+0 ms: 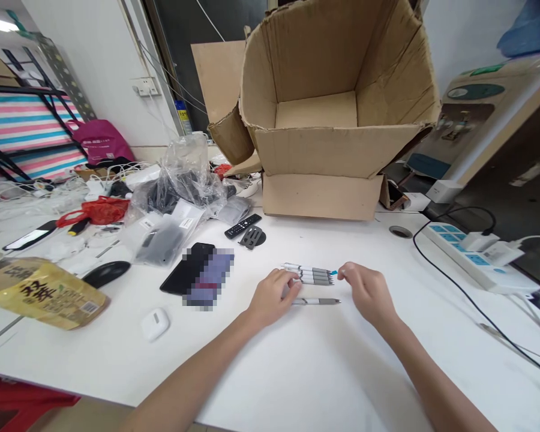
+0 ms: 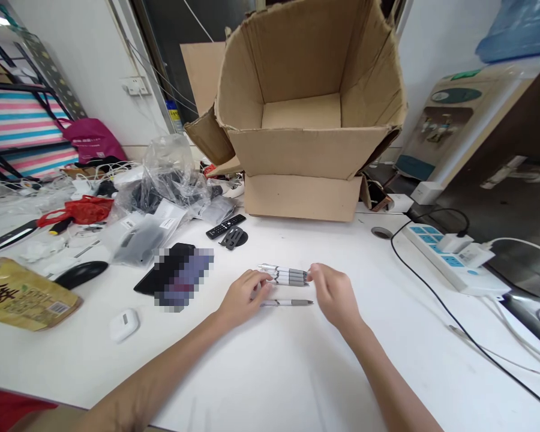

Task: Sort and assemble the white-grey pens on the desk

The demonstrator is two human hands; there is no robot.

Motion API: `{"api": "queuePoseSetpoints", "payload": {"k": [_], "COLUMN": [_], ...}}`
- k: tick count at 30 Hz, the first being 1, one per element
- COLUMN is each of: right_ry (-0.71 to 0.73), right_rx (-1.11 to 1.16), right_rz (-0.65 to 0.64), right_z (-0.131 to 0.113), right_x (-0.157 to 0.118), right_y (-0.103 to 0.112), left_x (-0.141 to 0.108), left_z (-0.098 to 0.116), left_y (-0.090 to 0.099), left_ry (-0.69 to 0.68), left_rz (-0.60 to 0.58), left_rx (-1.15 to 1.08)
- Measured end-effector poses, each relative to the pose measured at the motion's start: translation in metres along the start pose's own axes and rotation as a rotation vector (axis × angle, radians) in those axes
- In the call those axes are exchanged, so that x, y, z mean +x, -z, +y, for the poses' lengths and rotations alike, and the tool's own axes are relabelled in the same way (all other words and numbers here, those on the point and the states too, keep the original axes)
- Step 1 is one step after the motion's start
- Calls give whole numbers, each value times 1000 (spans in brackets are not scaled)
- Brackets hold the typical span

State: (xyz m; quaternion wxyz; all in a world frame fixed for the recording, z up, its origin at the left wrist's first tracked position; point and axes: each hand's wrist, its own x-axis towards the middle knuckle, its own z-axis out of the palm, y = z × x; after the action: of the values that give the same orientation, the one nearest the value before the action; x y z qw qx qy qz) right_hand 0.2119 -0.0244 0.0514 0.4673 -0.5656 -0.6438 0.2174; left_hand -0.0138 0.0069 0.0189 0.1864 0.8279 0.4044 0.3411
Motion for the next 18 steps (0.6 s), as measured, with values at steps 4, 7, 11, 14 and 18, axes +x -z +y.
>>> {"api": "queuePoseSetpoints", "payload": {"k": [4,7,11,14,18], "right_ry": [308,443,503,521,543], "right_rx": [-380,-373,-333,-351,-497], "right_rz": [-262,-445,-497,-460,-410], "right_z": [-1,0,3,6,9], "right_x": [-6,-9,-12,-10,-3], "right_y": [-15,-24,-27,-24,-16], "left_x": [-2,-4,-5,-3,-1], "left_z": [2,1,-2,-2,-1], "left_y": [-1,-5,-9,-9,-3], "left_ry": [-40,-57,-85,-96,-215], "left_rz": [-24,-31,-14,-34,-28], "left_rx": [-72,-117,-113,-39,169]}}
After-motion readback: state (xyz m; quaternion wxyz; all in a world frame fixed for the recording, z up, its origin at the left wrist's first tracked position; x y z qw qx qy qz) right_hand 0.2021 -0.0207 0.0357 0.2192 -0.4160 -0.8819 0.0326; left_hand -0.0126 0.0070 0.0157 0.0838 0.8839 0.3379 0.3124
